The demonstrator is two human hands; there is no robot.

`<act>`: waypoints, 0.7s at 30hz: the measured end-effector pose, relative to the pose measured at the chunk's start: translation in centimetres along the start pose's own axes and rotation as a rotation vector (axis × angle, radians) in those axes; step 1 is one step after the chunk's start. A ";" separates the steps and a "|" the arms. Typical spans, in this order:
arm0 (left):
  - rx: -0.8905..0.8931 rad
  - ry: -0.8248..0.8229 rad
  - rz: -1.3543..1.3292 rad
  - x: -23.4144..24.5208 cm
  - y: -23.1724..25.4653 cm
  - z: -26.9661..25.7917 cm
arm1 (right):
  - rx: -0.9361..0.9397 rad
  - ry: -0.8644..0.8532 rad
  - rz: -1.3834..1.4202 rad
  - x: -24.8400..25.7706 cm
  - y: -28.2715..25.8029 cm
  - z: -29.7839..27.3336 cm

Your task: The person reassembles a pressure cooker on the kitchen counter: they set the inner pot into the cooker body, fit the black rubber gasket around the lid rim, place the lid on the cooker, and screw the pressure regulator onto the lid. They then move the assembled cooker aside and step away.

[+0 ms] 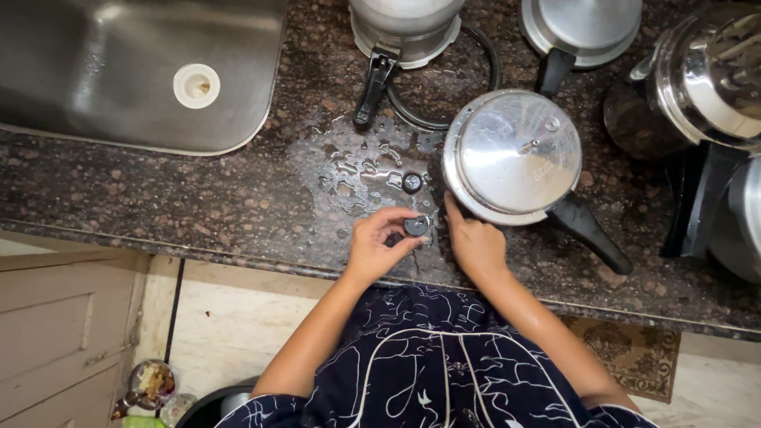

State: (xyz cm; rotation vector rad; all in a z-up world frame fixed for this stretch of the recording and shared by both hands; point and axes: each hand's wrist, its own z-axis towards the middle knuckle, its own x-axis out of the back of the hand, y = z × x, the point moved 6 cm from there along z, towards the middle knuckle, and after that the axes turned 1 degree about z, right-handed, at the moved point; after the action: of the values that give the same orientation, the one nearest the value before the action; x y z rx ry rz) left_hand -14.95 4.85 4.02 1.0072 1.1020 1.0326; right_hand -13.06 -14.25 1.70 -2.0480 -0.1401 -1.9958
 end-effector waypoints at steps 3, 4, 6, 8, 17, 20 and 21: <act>-0.049 -0.046 0.012 -0.5 0.7 0.1 | 0.012 0.058 0.060 -0.7 0.2 -0.3; -0.050 -0.049 0.021 -0.5 0.9 0.1 | 0.012 0.084 0.115 -0.5 0.2 -0.6; -0.051 -0.053 0.039 -0.7 1.4 0.3 | 0.032 0.101 0.174 0.3 0.1 -1.5; -0.035 -0.071 0.078 -1.1 1.7 0.6 | -0.046 0.068 0.413 1.6 0.8 -2.4; -0.190 -0.250 0.356 -4.0 4.4 2.1 | -0.016 0.094 0.983 11.5 2.6 -3.5; -0.065 -0.318 0.358 -4.9 4.1 2.5 | 0.007 0.072 0.928 12.6 2.2 -2.9; 0.011 -0.336 0.379 -5.0 3.8 2.5 | 0.021 0.074 0.905 12.9 2.0 -2.8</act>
State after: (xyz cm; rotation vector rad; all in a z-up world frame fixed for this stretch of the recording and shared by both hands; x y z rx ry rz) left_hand -13.69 0.52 9.09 1.3759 0.6547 1.1037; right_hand -14.70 -18.49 14.21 -1.5721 0.6574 -1.4552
